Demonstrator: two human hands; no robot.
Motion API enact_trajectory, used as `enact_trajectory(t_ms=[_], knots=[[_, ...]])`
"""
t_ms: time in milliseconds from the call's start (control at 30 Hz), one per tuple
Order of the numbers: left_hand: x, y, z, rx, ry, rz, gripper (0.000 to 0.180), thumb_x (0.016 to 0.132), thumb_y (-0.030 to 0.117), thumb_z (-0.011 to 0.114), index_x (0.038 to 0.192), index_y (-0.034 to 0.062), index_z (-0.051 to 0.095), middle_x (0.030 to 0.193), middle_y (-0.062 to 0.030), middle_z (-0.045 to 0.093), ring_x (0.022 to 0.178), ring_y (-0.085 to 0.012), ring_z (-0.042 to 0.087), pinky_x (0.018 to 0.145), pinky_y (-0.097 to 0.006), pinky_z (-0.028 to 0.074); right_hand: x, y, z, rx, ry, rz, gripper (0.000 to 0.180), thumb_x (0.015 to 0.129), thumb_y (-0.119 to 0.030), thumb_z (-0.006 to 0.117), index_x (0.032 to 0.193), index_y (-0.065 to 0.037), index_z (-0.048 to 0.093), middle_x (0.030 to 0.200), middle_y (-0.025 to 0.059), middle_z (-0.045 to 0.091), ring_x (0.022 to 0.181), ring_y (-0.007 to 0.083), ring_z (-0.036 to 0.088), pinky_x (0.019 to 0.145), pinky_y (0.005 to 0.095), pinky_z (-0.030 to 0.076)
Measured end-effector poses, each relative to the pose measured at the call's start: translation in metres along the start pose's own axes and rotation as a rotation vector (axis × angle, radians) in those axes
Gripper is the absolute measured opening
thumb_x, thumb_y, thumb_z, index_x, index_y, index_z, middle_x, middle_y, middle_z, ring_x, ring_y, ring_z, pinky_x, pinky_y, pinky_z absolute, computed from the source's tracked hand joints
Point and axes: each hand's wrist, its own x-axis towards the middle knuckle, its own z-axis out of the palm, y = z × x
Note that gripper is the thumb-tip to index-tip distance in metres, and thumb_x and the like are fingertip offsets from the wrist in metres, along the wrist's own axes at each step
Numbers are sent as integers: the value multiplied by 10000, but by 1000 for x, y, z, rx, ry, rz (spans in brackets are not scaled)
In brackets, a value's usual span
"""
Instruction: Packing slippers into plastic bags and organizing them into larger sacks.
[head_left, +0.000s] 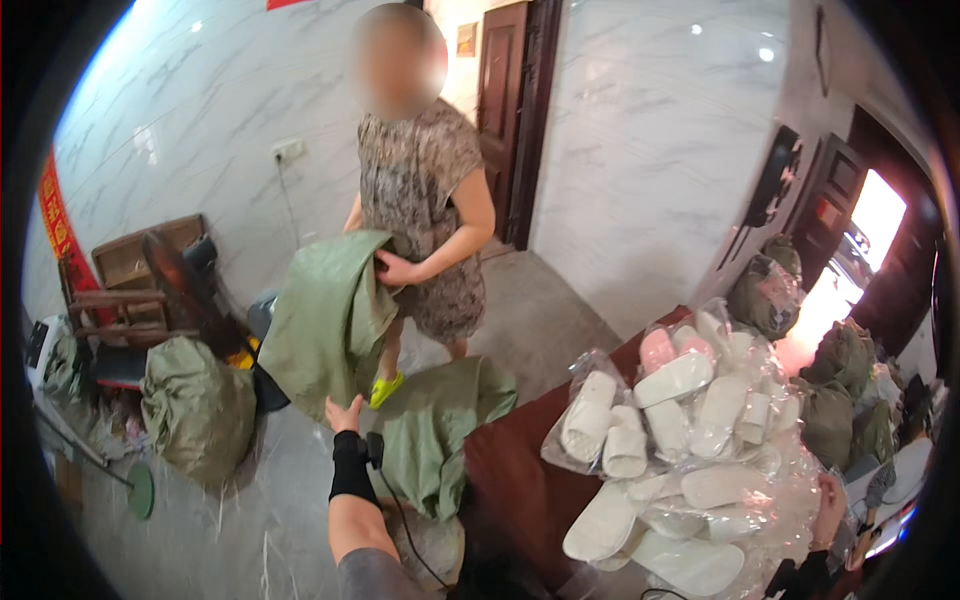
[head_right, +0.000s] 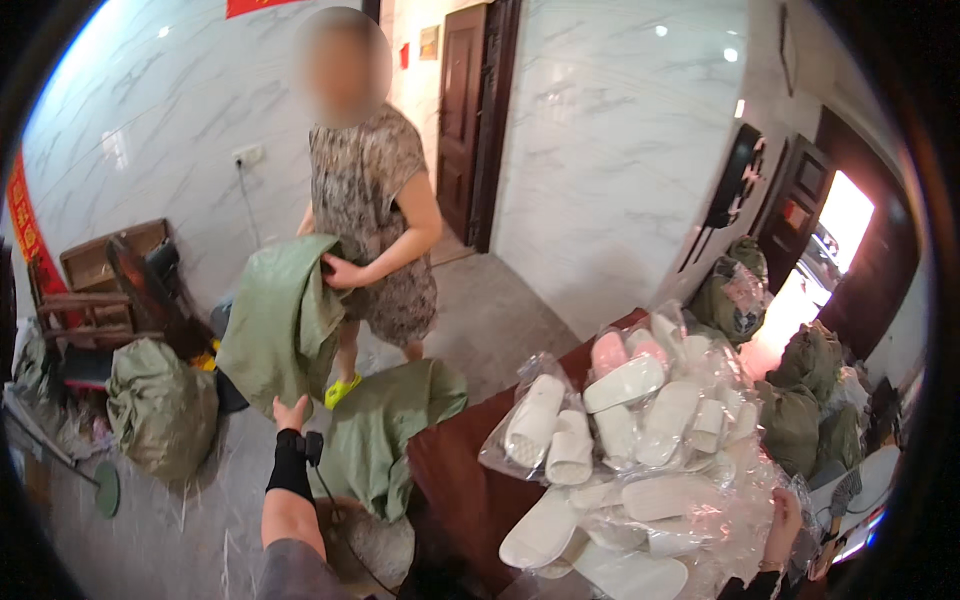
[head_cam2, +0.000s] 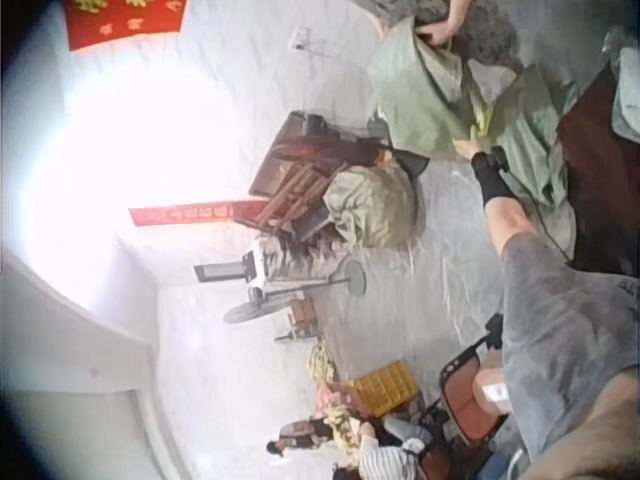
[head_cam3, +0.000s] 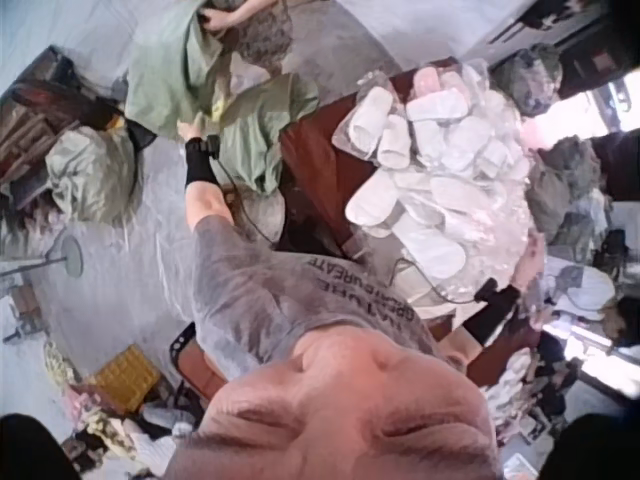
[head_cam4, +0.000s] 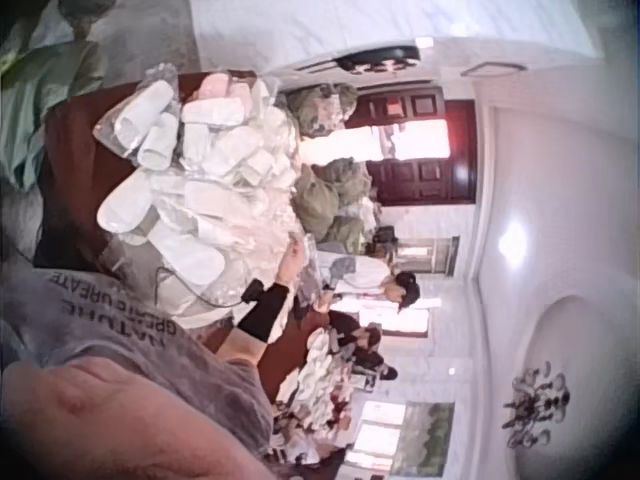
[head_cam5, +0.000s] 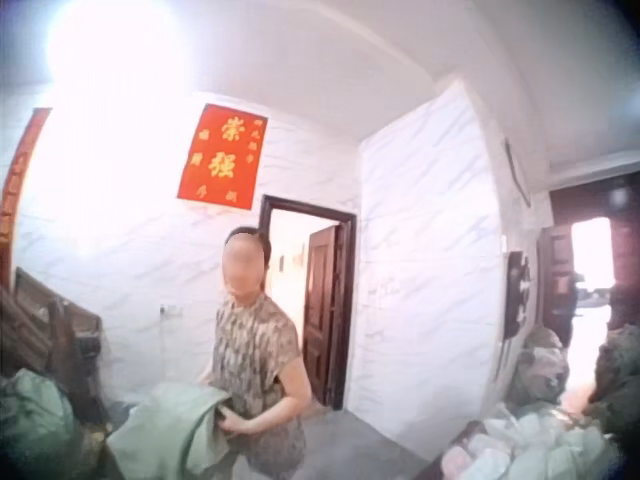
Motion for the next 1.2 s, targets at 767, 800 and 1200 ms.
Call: enact_trajectory(t_ms=[767, 800, 1200], knots=[[-137, 250, -125, -785, -476, 141, 225, 945, 102, 512, 1153, 20, 537, 1023, -15, 581, 937, -77, 542, 810, -223, 432, 60, -307, 287, 159, -1080, -882, 204, 875, -165, 577, 1033, -54, 643, 946, 139, 659, 862, 320, 630, 778, 391, 500], [-162, 275, -135, -745, -737, 190, 273, 942, 130, 538, 1191, 21, 510, 1082, -23, 557, 994, -74, 519, 836, -228, 422, 41, -335, 305, 174, -1160, -948, 273, 887, -172, 569, 1137, -65, 594, 1040, 144, 643, 943, 311, 615, 813, 389, 490], [-337, 229, -132, -169, -223, 1122, 737, 706, 135, 782, 1330, -8, 418, 1298, -202, 464, 1205, -424, 452, 1023, -480, 361, -75, -400, 402, 2105, -1384, -110, 387, 1006, -212, 408, 1361, -59, 401, 1333, 98, 487, 1191, 216, 496, 1051, 334, 367]])
